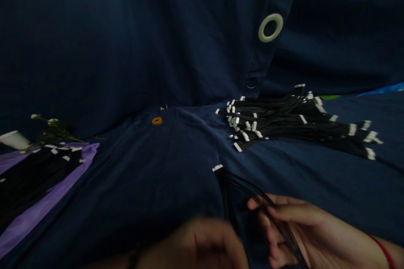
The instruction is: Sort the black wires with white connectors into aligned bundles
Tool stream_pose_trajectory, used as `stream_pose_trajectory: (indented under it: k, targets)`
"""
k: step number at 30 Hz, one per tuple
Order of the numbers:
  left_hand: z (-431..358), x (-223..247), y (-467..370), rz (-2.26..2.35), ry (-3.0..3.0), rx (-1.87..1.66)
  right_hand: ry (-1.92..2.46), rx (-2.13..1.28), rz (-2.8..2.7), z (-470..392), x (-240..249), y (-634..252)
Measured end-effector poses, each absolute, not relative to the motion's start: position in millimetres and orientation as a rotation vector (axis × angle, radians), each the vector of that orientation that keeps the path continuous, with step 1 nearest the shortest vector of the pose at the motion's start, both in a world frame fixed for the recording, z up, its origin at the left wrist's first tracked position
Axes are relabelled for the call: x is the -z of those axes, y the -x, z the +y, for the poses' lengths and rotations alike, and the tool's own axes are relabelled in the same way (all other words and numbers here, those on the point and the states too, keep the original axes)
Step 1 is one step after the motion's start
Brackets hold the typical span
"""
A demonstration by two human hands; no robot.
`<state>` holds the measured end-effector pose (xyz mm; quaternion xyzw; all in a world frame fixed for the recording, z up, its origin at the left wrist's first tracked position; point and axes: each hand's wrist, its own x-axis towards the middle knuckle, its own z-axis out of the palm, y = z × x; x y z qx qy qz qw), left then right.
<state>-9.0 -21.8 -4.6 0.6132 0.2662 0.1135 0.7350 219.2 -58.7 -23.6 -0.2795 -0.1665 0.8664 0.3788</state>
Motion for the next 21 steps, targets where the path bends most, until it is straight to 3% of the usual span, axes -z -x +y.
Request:
stream_pose_trajectory:
  k: [2,4,8,11,21]
  targets:
    - [-8.8,4.4,7.2,0.757,-1.471,-0.495,0.694,-2.214,-0.437,-59.2,25.0,-220.0]
    - [3.4,6.0,5.9,0.855,-1.991,-0.609,0.668,-2.215,-0.447,-59.7,25.9,-221.0]
    - [12.7,10.8,4.2,0.708,-2.590,-0.208,0.667,-2.220,-0.456,-59.7,26.1,-222.3]
    - [11.0,11.5,2.8,0.703,-2.702,-0.048,0.673,-2.219,-0.444,-58.6,25.9,-222.6]
    - [16.1,13.0,5.3,0.661,-2.610,-0.155,0.690,-2.218,-0.462,-58.6,28.5,-222.5]
